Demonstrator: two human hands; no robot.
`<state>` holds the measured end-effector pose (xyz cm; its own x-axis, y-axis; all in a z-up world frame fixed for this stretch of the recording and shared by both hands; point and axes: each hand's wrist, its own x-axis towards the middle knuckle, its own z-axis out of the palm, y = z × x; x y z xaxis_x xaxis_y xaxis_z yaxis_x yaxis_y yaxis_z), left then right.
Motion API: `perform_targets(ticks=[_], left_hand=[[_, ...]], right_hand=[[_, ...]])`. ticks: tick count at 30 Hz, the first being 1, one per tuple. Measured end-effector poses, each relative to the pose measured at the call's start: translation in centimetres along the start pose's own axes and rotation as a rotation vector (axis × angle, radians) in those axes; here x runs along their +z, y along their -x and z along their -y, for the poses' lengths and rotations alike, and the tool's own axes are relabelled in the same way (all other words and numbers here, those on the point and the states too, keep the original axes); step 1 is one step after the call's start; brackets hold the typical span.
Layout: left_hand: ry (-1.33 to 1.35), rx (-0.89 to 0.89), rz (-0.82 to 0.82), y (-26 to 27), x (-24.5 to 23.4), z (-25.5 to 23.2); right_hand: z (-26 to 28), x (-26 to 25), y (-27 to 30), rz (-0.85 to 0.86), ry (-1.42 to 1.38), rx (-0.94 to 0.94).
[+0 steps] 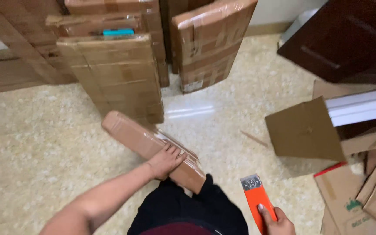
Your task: Applying packaging tape to seal flat cardboard boxes using a tape dispenser and cutting tape with a utility knife.
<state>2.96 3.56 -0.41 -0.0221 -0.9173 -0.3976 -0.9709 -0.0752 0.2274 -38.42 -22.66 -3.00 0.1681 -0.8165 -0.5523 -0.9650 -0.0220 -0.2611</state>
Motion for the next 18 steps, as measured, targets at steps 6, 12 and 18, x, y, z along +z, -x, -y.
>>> perform_targets(ticks=[6, 12, 18], left_hand=[[0.093, -0.329, -0.205, -7.6, 2.4, -5.3], [0.207, -0.565, -0.268, -10.1, 3.2, -9.8], [0.935, -0.6, -0.31, -10.3, 5.2, -9.4]], right_hand=[[0.2, -5.6, -6.1, -0.024, -0.283, -0.184], [2.2, -9.0, -9.0, 0.219, -0.354, -0.523], [5.5, -9.1, -8.7, 0.421, -0.256, -0.799]])
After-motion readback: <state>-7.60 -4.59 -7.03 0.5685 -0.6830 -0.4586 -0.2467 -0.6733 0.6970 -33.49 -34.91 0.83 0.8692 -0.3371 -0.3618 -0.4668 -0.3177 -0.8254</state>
